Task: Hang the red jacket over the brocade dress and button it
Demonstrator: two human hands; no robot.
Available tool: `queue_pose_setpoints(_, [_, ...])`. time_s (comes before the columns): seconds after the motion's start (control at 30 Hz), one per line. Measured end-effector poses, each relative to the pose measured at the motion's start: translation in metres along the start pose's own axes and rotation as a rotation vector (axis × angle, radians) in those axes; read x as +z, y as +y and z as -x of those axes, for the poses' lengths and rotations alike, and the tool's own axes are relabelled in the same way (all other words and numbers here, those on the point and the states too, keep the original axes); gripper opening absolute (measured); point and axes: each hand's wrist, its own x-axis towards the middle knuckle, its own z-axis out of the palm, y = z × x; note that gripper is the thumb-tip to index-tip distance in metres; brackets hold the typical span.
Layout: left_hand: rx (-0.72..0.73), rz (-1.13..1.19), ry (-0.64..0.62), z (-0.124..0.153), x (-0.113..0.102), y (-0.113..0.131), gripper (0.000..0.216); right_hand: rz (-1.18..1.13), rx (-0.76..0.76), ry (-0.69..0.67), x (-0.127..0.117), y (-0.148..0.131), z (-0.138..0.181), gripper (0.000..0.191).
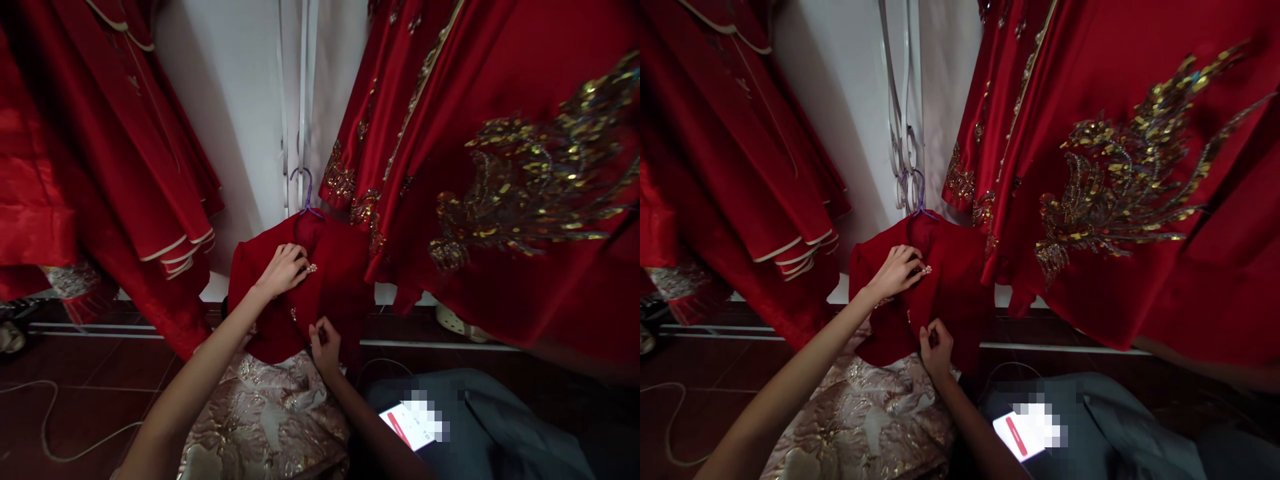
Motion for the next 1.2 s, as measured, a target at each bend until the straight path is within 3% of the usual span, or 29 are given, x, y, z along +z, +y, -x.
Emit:
queue_pose_setpoints(0.3, [0.013, 0.031, -0.024, -0.003, -0.001, 0.008, 0.016, 0.021, -0.033, 0.0, 0.001, -0.001, -0.001, 0.024])
queue_pose_setpoints(0.47, [0.027, 0.048, 0.001, -0.003, -0.003, 0.011, 0.02, 0.071, -0.143, 0.067, -0.006, -0.017, -0.005, 0.021])
queue_pose_setpoints(0.63, [-0.033, 0.089, 0.041, 0.006, -0.014, 0.01, 0.021, -0.044, -0.162, 0.073, -0.018, -0.059, -0.065, 0.019])
queue_pose_setpoints(0.73, [-0.134, -0.017, 0.075, 0.014, -0.015, 0.01, 0.022, -0.338, -0.078, -0.128, -0.009, -0.085, -0.114, 0.029])
queue_pose_setpoints(0.8, [-0.244, -0.117, 0.113, 0.017, -0.015, 0.011, 0.026, -0.393, -0.037, -0.227, 0.002, -0.094, -0.138, 0.039])
queue_pose_setpoints(0.87, [-0.353, -0.21, 0.139, 0.019, -0.017, 0.008, 0.038, -0.267, 0.022, -0.201, 0.01, -0.093, -0.154, 0.052])
queue_pose_setpoints(1.0, [-0.479, -0.369, 0.148, 0.022, -0.032, -0.01, 0.054, 0.284, -0.028, 0.095, 0.001, -0.073, -0.178, 0.088])
queue_pose_setpoints(1.07, [-0.527, -0.398, 0.127, 0.021, -0.041, -0.027, 0.055, 0.492, -0.115, 0.16, -0.016, -0.059, -0.19, 0.089])
queue_pose_setpoints(1.2, [-0.618, -0.394, -0.042, 0.015, -0.052, -0.063, 0.039, 0.722, -0.116, 0.054, -0.051, -0.035, -0.215, 0.078])
